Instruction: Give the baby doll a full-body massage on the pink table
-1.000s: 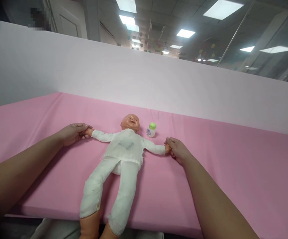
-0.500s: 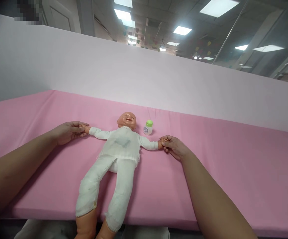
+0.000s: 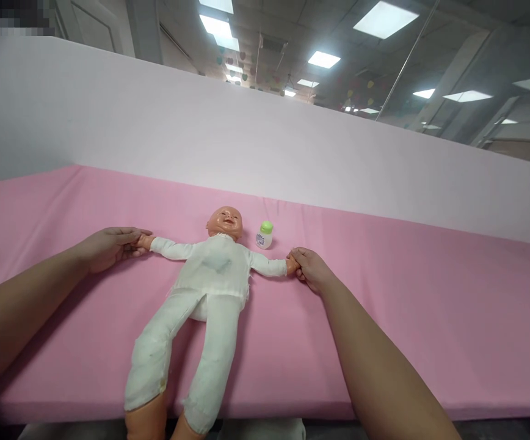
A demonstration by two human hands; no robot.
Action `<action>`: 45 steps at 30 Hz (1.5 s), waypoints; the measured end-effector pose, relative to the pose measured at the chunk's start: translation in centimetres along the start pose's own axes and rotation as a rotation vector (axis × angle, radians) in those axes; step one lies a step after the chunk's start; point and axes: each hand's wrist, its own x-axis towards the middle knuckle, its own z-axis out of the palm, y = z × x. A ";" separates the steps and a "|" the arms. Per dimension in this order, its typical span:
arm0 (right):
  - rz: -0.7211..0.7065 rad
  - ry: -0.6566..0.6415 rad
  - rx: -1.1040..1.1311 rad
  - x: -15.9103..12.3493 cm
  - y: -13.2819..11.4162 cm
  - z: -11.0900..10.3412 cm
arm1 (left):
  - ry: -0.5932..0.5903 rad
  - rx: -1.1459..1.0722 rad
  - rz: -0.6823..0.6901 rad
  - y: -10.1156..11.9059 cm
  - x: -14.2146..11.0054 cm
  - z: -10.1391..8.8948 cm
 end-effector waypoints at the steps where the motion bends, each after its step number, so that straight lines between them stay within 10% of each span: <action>1: -0.002 0.004 0.012 0.0 0.0 -0.1 | -0.012 -0.012 0.002 0.0 0.0 -0.1; 12: 0.047 -0.234 0.083 -0.9 -0.4 -1.4 | -0.102 -0.055 0.066 -0.5 -0.3 -0.4; 27: 0.007 0.014 -0.078 0.0 0.3 0.2 | -0.086 -0.002 0.097 -1.3 0.3 -0.6; 45: -0.002 -0.172 -0.106 -0.6 -0.3 -0.5 | -0.144 0.184 0.139 -0.6 -0.4 -0.3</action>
